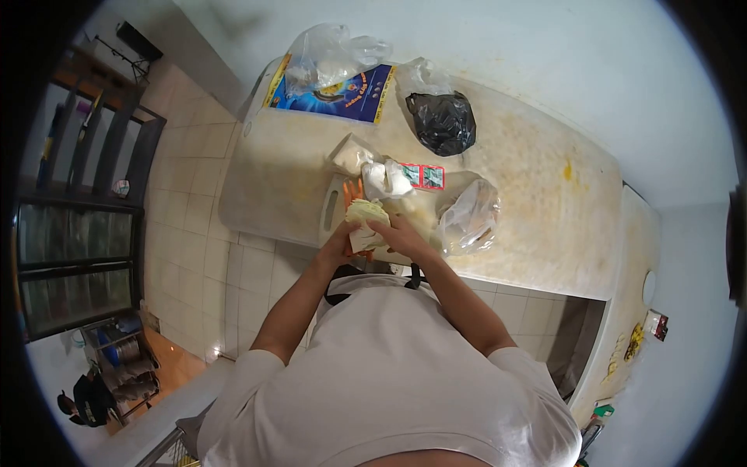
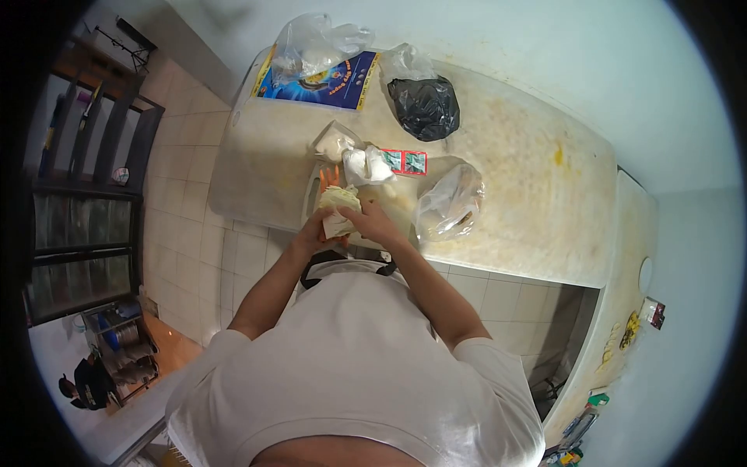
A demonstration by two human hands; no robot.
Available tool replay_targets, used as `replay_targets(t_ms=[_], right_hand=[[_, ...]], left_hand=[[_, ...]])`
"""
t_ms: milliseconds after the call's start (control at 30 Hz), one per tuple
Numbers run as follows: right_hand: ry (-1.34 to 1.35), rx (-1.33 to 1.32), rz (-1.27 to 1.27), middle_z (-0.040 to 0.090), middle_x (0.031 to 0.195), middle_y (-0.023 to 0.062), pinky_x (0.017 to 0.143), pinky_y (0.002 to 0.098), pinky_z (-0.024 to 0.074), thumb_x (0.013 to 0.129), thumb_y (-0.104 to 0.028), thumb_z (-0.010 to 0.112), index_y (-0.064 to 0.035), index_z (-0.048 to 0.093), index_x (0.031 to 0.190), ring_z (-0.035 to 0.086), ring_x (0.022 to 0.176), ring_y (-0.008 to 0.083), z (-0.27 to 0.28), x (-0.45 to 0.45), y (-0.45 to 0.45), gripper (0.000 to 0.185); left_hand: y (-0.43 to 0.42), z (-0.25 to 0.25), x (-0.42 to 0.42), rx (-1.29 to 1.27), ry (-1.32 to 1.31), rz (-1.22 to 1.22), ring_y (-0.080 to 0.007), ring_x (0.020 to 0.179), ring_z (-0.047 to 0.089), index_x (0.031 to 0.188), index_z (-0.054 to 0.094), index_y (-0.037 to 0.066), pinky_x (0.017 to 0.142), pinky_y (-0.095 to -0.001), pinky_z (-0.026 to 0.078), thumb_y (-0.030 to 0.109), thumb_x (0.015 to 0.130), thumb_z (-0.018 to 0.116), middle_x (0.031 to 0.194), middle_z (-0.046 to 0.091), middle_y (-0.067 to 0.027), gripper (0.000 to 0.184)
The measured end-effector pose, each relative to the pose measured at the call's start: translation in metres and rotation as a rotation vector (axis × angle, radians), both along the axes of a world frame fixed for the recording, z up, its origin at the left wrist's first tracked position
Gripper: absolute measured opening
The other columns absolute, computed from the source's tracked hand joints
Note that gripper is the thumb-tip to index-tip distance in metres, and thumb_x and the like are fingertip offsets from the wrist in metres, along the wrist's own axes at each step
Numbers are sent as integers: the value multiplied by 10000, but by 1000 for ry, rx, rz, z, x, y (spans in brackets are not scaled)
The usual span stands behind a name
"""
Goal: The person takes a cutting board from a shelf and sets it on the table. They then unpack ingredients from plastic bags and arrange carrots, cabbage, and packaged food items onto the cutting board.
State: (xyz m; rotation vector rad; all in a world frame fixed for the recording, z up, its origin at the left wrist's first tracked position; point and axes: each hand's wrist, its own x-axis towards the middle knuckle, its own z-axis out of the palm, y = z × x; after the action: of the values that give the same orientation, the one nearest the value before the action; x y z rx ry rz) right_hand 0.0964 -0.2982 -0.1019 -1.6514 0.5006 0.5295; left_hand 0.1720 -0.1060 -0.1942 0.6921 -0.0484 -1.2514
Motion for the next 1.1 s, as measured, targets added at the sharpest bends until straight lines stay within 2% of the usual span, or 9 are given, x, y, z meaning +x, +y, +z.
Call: replay_targets(t_ms=[133, 233, 333, 433, 600, 667, 833, 900, 1100], right_hand=[[-161, -204, -16, 625, 1170, 197, 846, 377, 541, 880, -529, 637, 2, 466, 1397, 633, 1047, 284, -61, -5, -7, 761], [-433, -509, -61, 630, 1176, 197, 861, 376, 530, 875, -370, 687, -39, 525, 1341, 634, 1049, 295, -60, -30, -14, 594], [-594, -578, -172, 627, 1151, 185, 851, 398, 523, 826, -156, 711, -43, 607, 1194, 628, 1029, 319, -5, -48, -27, 399], [-592, -709, -371, 600, 1108, 191, 909, 434, 469, 737, 0, 652, -18, 631, 995, 567, 1069, 390, 19, -71, -47, 259], [-338, -1277, -431, 426, 1377, 265, 1070, 530, 348, 651, 11, 636, -70, 541, 1229, 377, 1276, 481, 12, -96, -87, 592], [-75, -1540, -409, 546, 1268, 261, 1002, 505, 435, 691, -19, 646, -63, 486, 1342, 522, 1171, 433, 6, -101, -88, 672], [-170, -897, -599, 680, 799, 162, 697, 390, 527, 767, -115, 719, -11, 572, 1293, 655, 711, 313, -29, -111, -129, 556], [-267, -626, -711, 637, 659, 65, 562, 307, 463, 811, -127, 732, 5, 673, 1139, 588, 592, 165, -11, -102, -124, 358], [-608, -193, -835, 532, 684, -33, 553, 239, 389, 874, 47, 590, -2, 672, 1119, 482, 590, 64, 69, -64, -116, 263]], left_hand=[[-10, -5, 6, 248, -157, 169, -273, 942, 682, 1335, 450, 62, 685, -420, 619, 345, 861, 698, 1113, 635, -132, 605], [-19, -61, 12, 719, -747, 412, -309, 961, 678, 1279, 468, 52, 761, -432, 593, 317, 743, 816, 1117, 635, -138, 691], [-24, -16, 12, 1097, -1337, 265, -361, 1010, 653, 1261, 462, 46, 841, -451, 549, 334, 628, 878, 1143, 625, -158, 811], [-30, -5, 19, 1151, -1429, 21, -388, 1061, 625, 1268, 454, 52, 877, -480, 519, 333, 594, 876, 1188, 607, -182, 844], [-38, -6, 41, 1213, -1470, -118, -363, 1032, 638, 1258, 452, 44, 843, -479, 532, 325, 616, 873, 1168, 618, -188, 818], [-34, -9, 57, 1194, -1238, -154, -340, 998, 653, 1248, 462, 37, 830, -465, 537, 319, 625, 879, 1129, 635, -184, 801], [1, -53, 83, 797, -727, -172, -300, 953, 673, 1266, 472, 19, 843, -408, 539, 309, 647, 891, 1061, 670, -176, 802], [7, -62, 73, 862, -923, -82, -313, 989, 667, 1306, 455, 16, 872, -405, 532, 310, 639, 893, 1095, 664, -192, 850], [-5, -44, 54, 1024, -1207, -43, -357, 1186, 582, 1430, 356, -21, 1005, -413, 472, 377, 650, 877, 1294, 574, -242, 1019]])
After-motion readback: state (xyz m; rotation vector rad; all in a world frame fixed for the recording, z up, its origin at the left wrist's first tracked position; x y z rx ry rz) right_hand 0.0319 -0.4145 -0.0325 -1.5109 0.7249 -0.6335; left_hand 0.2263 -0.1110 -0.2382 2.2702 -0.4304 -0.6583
